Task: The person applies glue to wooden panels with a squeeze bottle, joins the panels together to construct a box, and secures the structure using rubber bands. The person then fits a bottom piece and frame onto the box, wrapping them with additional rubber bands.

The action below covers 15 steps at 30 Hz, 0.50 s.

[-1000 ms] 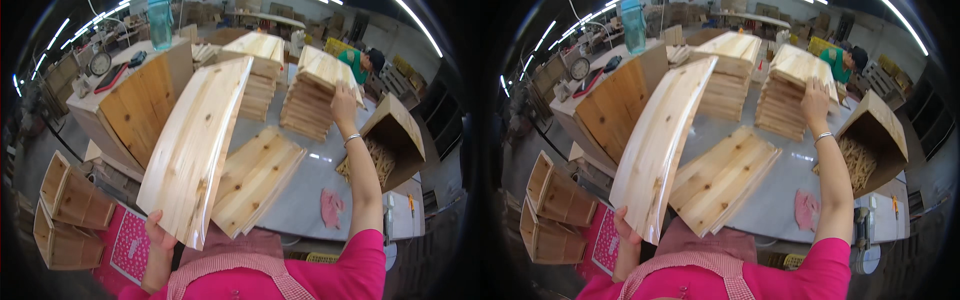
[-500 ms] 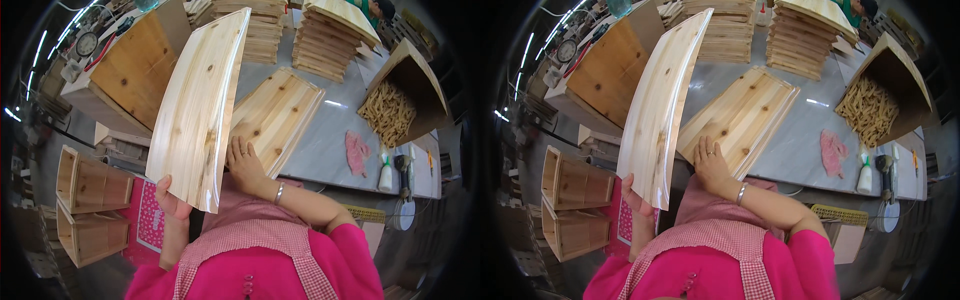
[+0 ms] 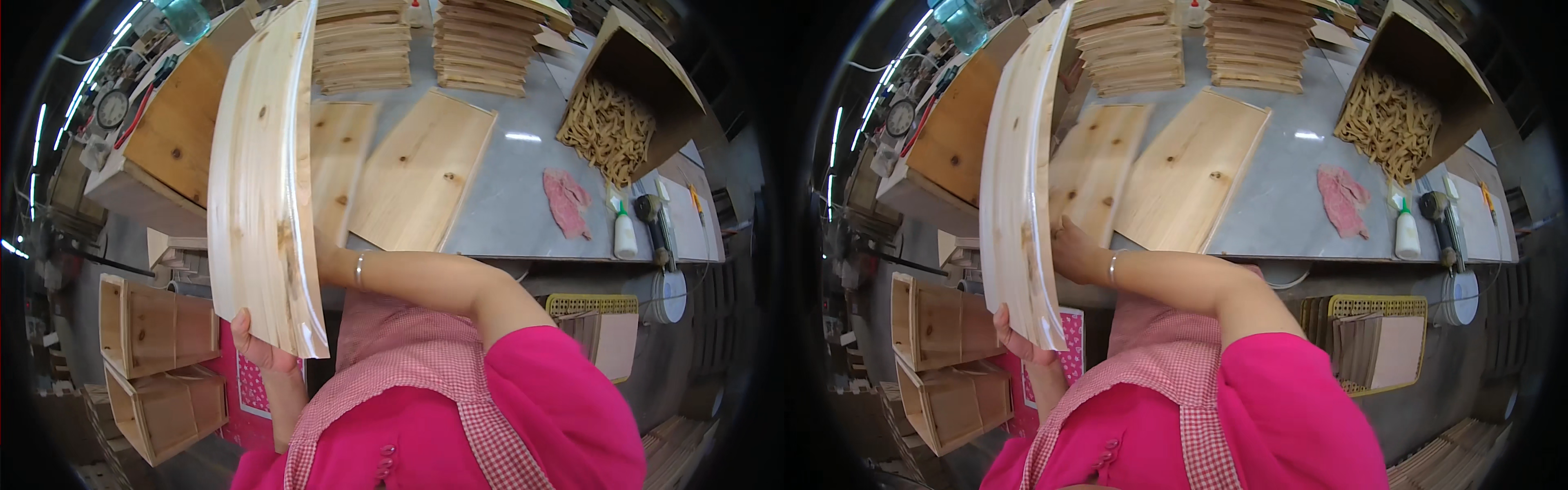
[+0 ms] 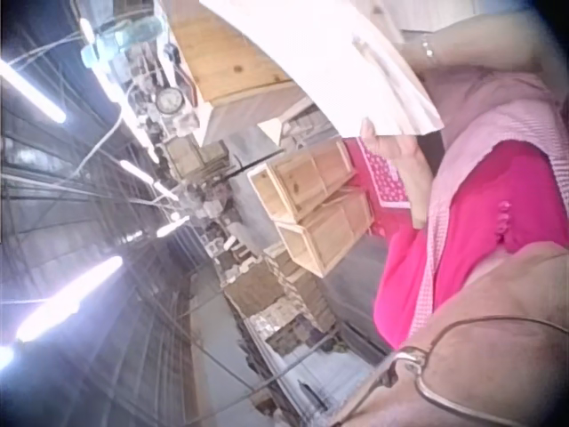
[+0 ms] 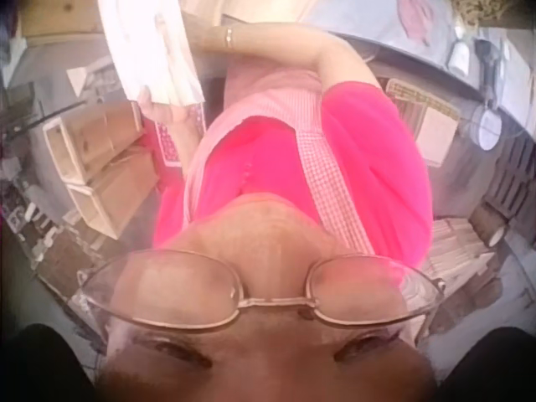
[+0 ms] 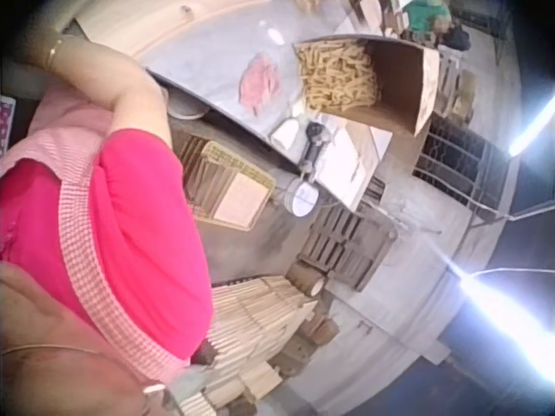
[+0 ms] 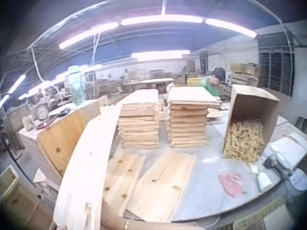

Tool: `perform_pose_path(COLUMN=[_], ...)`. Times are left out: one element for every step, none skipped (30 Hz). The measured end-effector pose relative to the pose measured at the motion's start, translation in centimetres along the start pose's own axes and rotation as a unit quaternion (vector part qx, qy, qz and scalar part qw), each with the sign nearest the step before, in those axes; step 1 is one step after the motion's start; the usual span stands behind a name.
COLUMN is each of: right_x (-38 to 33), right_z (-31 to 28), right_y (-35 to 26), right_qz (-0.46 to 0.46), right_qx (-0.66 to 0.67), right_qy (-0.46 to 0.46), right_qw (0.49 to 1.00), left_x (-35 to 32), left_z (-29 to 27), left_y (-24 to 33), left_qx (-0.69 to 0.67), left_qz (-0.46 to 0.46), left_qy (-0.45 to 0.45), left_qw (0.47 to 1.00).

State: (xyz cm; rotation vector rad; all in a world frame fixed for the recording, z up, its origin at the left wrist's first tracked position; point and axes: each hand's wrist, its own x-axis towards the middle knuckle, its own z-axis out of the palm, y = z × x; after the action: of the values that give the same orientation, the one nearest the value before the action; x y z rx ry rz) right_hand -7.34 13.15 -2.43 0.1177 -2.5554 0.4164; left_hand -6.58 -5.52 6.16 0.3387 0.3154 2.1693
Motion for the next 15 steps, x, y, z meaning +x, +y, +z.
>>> perform_pose_path(right_x=[-0.5, -1.0, -1.6, -2.5, -4.7, -6.7, -8.5, -10.4, -12.2, -13.7, -15.2, -16.0, -16.8, -17.8, -19.4], right_z=[-0.1, -0.5, -2.2, -6.9, -7.8, -8.6, -10.0, -11.4, -11.6, -11.3, -11.1, -11.6, -11.9, -12.4, -13.6], right_y=[0.3, 1.2, 0.2, -0.8, -0.5, -0.3, 0.3, 0.7, 1.1, 1.7, 2.2, 2.3, 2.1, 1.8, 1.6], right_qz=[0.005, 0.03, 0.049, 0.046, 0.078, 0.11, 0.13, 0.153, 0.158, 0.168, 0.177, 0.177, 0.18, 0.182, 0.183], right_qx=[0.002, -0.056, -0.107, -0.094, -0.17, -0.245, -0.263, -0.281, -0.28, -0.283, -0.285, -0.286, -0.252, -0.217, -0.175], right_qy=[-0.002, -0.054, -0.112, -0.172, -0.156, -0.14, -0.193, -0.246, -0.246, -0.223, -0.2, -0.198, -0.176, -0.153, -0.146], right_qw=[1.0, 0.997, 0.987, 0.98, 0.97, 0.953, 0.936, 0.915, 0.914, 0.918, 0.921, 0.921, 0.934, 0.947, 0.956], left_x=[0.1, 0.6, -0.3, -0.9, -0.6, -0.2, 0.0, 0.2, 0.2, 0.3, 0.5, 0.7, 0.9, 1.0, 1.2], left_z=[-0.2, -0.5, -1.0, -1.1, -0.9, -0.7, -0.5, -0.5, -0.3, -0.4, -0.5, -0.6, -0.4, 0.0, 0.3], left_y=[0.0, 0.1, 0.5, 0.5, 0.1, -0.2, -0.5, -0.9, -1.2, -1.4, -1.6, -1.8, -2.1, -2.7, -3.1], left_qx=[-0.001, -0.018, -0.037, -0.04, -0.024, -0.007, -0.008, -0.013, -0.016, -0.015, -0.013, -0.011, -0.01, -0.02, -0.03], left_qz=[-0.004, -0.027, -0.044, -0.036, -0.033, -0.028, -0.027, -0.028, -0.033, -0.035, -0.039, -0.04, -0.041, -0.054, -0.069], left_qy=[0.004, -0.025, -0.045, -0.038, -0.026, -0.013, -0.013, -0.01, -0.006, -0.008, 0.02, 0.047, 0.045, 0.024, 0.002], left_qw=[1.0, 0.999, 0.997, 0.998, 0.999, 0.999, 1.0, 0.999, 0.999, 0.999, 0.999, 0.998, 0.998, 0.998, 0.997])
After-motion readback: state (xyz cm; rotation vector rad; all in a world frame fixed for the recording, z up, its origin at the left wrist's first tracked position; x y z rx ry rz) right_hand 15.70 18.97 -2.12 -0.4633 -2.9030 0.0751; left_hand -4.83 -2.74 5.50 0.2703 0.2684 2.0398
